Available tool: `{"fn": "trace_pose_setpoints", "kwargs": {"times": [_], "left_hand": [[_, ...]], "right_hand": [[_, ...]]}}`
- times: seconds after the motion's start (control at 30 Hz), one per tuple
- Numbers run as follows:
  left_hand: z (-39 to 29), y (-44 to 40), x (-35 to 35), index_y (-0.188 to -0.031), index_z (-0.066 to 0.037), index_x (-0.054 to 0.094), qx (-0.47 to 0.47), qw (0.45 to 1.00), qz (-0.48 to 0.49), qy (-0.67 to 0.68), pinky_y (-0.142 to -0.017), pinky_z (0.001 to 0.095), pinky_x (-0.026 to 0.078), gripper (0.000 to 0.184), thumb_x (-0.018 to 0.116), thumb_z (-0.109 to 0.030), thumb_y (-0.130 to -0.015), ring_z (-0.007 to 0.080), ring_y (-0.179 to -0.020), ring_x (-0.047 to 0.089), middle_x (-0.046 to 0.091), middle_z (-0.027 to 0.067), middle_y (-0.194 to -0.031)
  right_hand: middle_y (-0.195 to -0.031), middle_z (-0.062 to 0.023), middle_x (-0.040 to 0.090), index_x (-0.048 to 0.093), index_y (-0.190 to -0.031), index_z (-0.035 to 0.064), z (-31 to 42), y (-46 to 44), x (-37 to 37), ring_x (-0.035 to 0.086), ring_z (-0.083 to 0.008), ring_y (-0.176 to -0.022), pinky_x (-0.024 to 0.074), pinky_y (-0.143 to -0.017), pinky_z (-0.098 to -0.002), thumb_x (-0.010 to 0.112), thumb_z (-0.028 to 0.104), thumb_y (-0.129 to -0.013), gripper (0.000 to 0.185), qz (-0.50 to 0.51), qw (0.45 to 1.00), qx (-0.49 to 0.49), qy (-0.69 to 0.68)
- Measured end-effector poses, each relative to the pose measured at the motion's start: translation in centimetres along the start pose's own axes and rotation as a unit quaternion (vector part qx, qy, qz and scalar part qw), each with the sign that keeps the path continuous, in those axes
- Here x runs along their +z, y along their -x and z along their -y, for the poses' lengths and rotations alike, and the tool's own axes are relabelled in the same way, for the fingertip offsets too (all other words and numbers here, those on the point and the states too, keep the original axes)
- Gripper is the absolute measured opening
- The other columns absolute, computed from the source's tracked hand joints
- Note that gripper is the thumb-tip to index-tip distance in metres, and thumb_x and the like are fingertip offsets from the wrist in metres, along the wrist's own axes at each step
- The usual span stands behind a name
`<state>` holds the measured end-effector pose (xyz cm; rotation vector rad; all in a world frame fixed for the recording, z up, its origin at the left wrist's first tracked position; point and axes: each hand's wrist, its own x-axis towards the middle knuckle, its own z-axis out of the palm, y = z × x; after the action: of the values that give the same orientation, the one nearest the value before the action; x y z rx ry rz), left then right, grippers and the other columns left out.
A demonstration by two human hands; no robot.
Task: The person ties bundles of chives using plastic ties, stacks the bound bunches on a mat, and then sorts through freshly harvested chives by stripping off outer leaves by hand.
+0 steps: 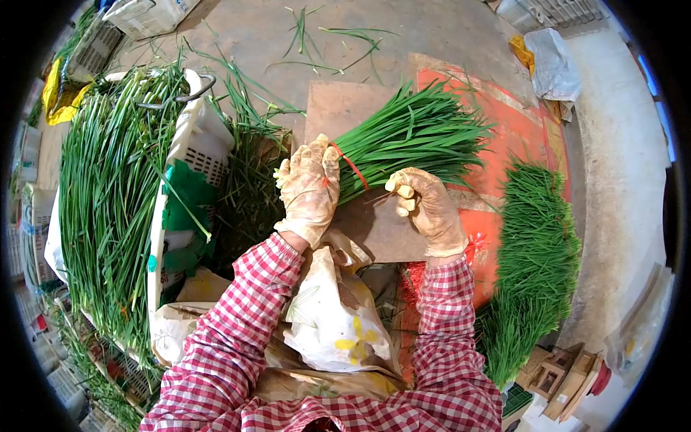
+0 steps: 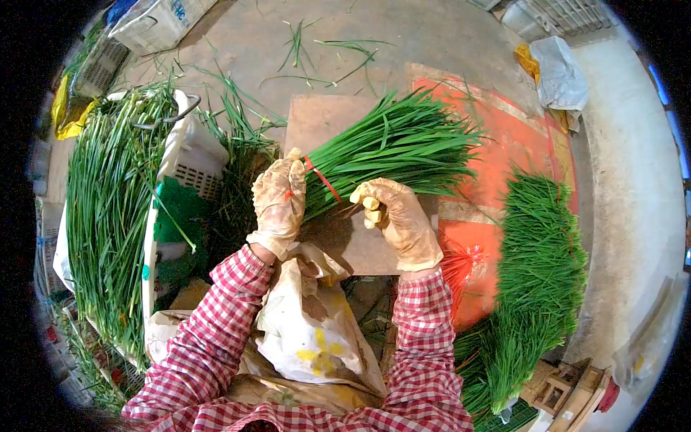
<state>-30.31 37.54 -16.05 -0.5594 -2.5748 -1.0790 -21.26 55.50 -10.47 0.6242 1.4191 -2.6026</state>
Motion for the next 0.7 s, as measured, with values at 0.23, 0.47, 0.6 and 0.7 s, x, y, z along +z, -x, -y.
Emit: {"fn": "trace_pose_setpoints", "kwargs": {"times": [0.23, 0.47, 0.6, 0.7], "left_hand": [[0.1, 0.8, 0.5, -0.124, -0.006, 0.05, 0.045, 0.99, 0.015, -0.131, -0.09, 0.0423, 0.038, 0.037, 0.048, -0.025, -0.092, 0.0289, -0.102, 0.052, 0.056, 0.0123, -0.106], [1.3, 1.5, 1.4, -0.131, -0.007, 0.042, 0.007, 0.989, 0.066, -0.135, -0.097, 0.0425, 0.032, 0.046, 0.046, -0.027, -0.089, 0.0295, -0.112, 0.047, 0.05, 0.0123, -0.121], [1.5, 1.1, 1.5, -0.132, -0.009, 0.041, 0.011, 0.99, 0.057, -0.13, -0.103, 0.0428, 0.027, 0.047, 0.045, -0.027, -0.089, 0.0285, -0.12, 0.043, 0.048, 0.0127, -0.127], [0.9, 0.9, 1.1, -0.129, -0.006, 0.044, 0.017, 0.994, 0.042, -0.102, -0.094, 0.0428, 0.034, 0.044, 0.048, -0.025, -0.089, 0.0286, -0.108, 0.049, 0.054, 0.0122, -0.112]], "right_hand": [[-0.063, 0.0053, 0.045, 0.064, -0.089, -0.0001, 7.2, -1.6, 6.7, 0.043, -0.0049, -0.055, 0.0401, -0.054, -0.0224, 0.06, 0.032, -0.088, 0.033, 0.11, 0.989, -0.098, 0.026], [-0.079, -0.0107, 0.064, 0.058, -0.105, 0.0014, 3.3, -14.7, 14.7, 0.061, -0.0225, -0.07, 0.0477, -0.067, -0.0362, 0.051, 0.031, -0.092, 0.033, 0.207, 0.865, -0.136, 0.435], [-0.086, -0.0147, 0.066, 0.061, -0.108, 0.0059, 0.0, -17.5, 13.0, 0.064, -0.0327, -0.083, 0.0478, -0.073, -0.0472, 0.041, 0.052, -0.092, 0.053, -0.12, 0.633, -0.184, 0.743], [-0.064, -0.0141, 0.062, 0.065, -0.08, 0.0066, 3.8, -12.0, 11.4, 0.061, -0.0291, -0.056, 0.0479, -0.058, -0.0404, 0.038, 0.053, -0.093, 0.055, -0.134, 0.726, -0.255, 0.624]]}}
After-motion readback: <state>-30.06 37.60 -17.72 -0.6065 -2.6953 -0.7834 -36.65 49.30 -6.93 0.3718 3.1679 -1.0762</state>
